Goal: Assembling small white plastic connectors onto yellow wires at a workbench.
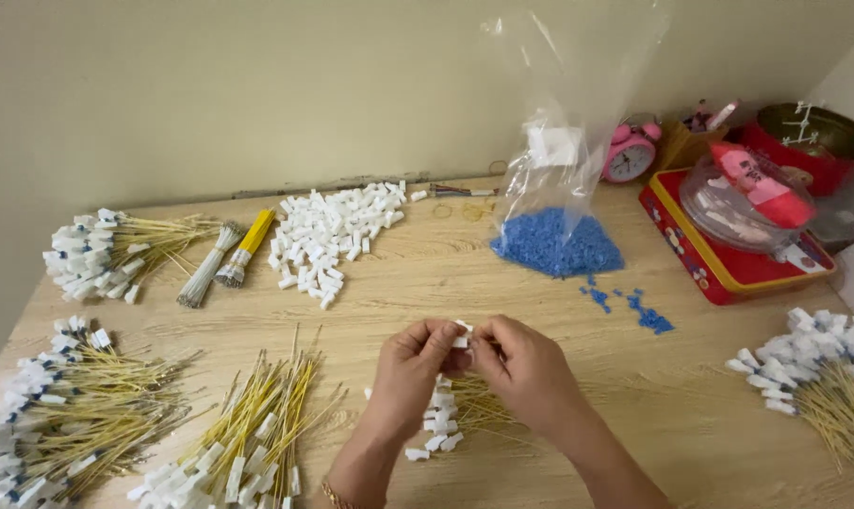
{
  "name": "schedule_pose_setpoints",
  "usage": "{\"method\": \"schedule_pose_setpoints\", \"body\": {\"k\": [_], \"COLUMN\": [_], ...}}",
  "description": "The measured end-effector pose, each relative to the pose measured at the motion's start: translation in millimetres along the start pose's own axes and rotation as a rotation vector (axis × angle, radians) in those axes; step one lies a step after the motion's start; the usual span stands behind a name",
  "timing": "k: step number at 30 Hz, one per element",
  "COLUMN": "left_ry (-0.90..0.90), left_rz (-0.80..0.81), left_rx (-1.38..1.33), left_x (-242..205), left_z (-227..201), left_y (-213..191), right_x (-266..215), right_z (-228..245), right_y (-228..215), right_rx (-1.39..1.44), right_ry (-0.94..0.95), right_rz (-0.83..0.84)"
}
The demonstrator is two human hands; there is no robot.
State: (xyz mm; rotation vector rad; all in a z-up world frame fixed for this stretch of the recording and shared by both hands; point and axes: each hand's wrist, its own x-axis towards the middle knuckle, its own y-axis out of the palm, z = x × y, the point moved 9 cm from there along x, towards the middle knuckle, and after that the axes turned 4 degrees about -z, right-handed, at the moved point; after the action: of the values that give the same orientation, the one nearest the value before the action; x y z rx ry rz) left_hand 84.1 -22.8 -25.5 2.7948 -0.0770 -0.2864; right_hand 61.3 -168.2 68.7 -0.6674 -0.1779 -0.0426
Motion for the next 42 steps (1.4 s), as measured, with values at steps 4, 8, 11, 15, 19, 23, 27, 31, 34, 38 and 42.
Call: {"method": "schedule_pose_setpoints", "body": {"k": [4, 8, 11, 15, 19, 23, 27, 31, 34, 38, 42], "left_ry": [0.011, 0.166, 0.281, 0.375, 0.265, 0.363, 0.338, 0.524, 0.636, 0.732, 0.53], "left_rz": [0.035, -0.137, -0.191, -0.061, -0.026, -0.059, -0.13, -0.21, -0.375, -0.504, -0.409], "left_rx": [0.179, 0.738, 1.246, 1.652, 1.697, 1.825, 1.878, 1.782, 1.81, 1.685, 1.053], "left_x": [0, -10, -29, -45, -45, -46, -68, -98, -125, -138, -107], "left_z": [-26, -58, -66, -45, -31, -28, -64, -110, -144, -150, -72], "left_y": [-12, -52, -64, -56, -60, -67, -68, -70, -86, -107, -136], "right_x": [4, -5, -12, -34, -42, -33, -16, -16, -15, -5, 11], "right_z": [-27, -46, -44, -27, -40, -58, -80, -86, -82, -85, -78], "right_y": [20, 39, 47, 44, 55, 59, 59, 57, 56, 64, 75], "right_rx": [-0.094, -0.318, -0.502, -0.741, -0.735, -0.686, -0.713, -0.635, -0.59, -0.6, -0.585], "right_ry": [-0.114, -0.073, 0.084, 0.239, 0.213, 0.15, -0.014, -0.254, -0.393, -0.435, -0.557], "right_rz": [0.07, 0.244, 0.466, 0.781, 0.821, 0.69, 0.423, 0.187, 0.042, 0.054, -0.1]}}
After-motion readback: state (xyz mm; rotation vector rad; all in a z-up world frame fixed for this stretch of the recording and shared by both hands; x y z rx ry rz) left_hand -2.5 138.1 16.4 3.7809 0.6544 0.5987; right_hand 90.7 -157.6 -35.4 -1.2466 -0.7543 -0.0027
